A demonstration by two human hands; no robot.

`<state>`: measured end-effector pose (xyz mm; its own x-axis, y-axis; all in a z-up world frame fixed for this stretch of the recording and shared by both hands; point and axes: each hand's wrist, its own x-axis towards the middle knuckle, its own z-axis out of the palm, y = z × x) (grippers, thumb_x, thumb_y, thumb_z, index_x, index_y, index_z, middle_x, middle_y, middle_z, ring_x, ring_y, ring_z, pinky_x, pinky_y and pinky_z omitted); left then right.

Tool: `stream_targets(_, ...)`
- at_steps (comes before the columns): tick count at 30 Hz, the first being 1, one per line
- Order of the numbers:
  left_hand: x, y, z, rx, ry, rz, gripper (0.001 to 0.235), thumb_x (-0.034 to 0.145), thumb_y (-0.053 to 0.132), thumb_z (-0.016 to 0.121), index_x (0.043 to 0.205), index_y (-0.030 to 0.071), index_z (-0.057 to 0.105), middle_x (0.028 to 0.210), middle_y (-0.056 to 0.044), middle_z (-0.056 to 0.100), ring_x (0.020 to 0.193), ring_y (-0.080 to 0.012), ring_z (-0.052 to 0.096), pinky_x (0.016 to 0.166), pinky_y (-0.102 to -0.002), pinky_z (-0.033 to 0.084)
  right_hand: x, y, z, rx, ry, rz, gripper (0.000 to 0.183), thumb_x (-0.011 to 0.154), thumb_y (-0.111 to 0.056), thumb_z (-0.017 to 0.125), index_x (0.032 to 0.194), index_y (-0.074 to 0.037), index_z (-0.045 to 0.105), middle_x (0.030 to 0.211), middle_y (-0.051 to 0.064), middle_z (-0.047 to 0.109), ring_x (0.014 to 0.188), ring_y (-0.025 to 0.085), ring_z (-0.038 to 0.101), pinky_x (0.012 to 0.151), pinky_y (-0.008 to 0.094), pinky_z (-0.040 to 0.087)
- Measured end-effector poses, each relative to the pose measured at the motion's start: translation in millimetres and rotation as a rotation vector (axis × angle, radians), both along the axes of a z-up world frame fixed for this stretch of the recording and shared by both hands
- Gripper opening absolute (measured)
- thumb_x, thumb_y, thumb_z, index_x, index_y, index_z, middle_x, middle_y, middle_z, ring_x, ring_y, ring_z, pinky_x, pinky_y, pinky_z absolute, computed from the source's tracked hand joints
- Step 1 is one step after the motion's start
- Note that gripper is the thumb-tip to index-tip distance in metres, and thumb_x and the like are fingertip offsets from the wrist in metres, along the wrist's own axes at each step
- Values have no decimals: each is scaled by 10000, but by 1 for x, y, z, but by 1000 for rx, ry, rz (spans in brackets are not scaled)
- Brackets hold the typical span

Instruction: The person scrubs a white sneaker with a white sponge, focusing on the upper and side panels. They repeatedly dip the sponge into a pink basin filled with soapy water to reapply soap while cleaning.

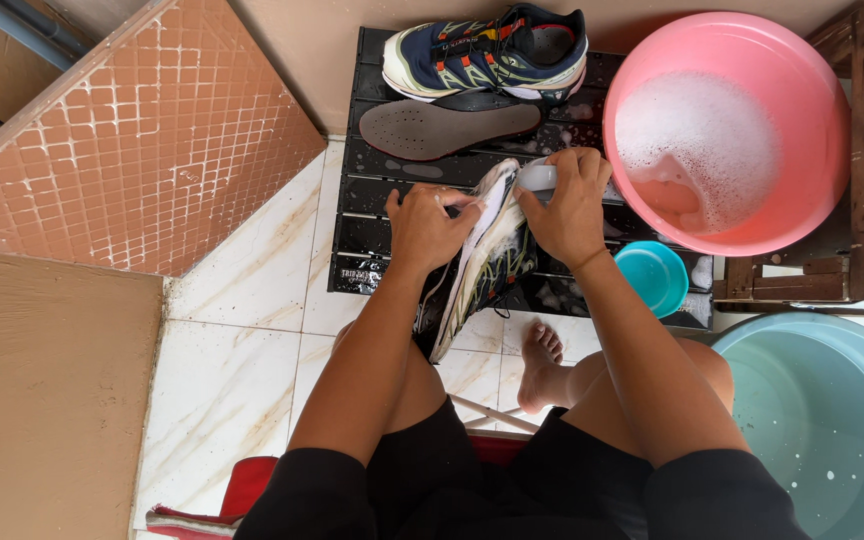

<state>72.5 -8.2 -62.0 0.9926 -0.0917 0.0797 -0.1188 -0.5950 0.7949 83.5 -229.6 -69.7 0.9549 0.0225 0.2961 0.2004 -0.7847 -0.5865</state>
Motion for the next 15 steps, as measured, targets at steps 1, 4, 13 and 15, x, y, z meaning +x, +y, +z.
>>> stream_targets(1, -2, -1, 3, 0, 0, 0, 198, 878, 364, 702, 967, 248, 834, 815, -7, 784, 1069, -283, 698, 1143, -806, 202, 0, 0, 0, 0, 0, 0, 485, 871, -177, 883, 1104, -91, 467, 1191, 95, 373, 1233, 427, 353, 800, 564, 560)
stream_targets(4, -3, -1, 6, -14, 0, -4, 215, 872, 394, 724, 965, 234, 834, 799, -14, 782, 1053, -294, 702, 1136, -813, 196, -1, 0, 1, 0, -1, -3, 484, 870, -171, 886, 1105, -92, 470, 1188, 100, 373, 1227, 430, 357, 799, 570, 565)
stream_targets(13, -3, 0, 10, 9, 47, -6, 232, 834, 420, 743, 968, 254, 833, 824, -1, 789, 1020, -295, 711, 1136, -816, 205, -2, 2, -1, -7, -7, -19, 464, 878, -163, 878, 1092, -89, 473, 1176, 98, 376, 1223, 425, 361, 737, 558, 573)
stream_targets(15, -1, -1, 2, -77, 64, -5, 236, 846, 400, 742, 1012, 257, 831, 858, -11, 798, 1007, -327, 730, 1121, -835, 214, -1, 0, -2, 6, -14, -15, 476, 866, -170, 884, 1092, -92, 472, 1178, 100, 377, 1221, 428, 365, 739, 562, 571)
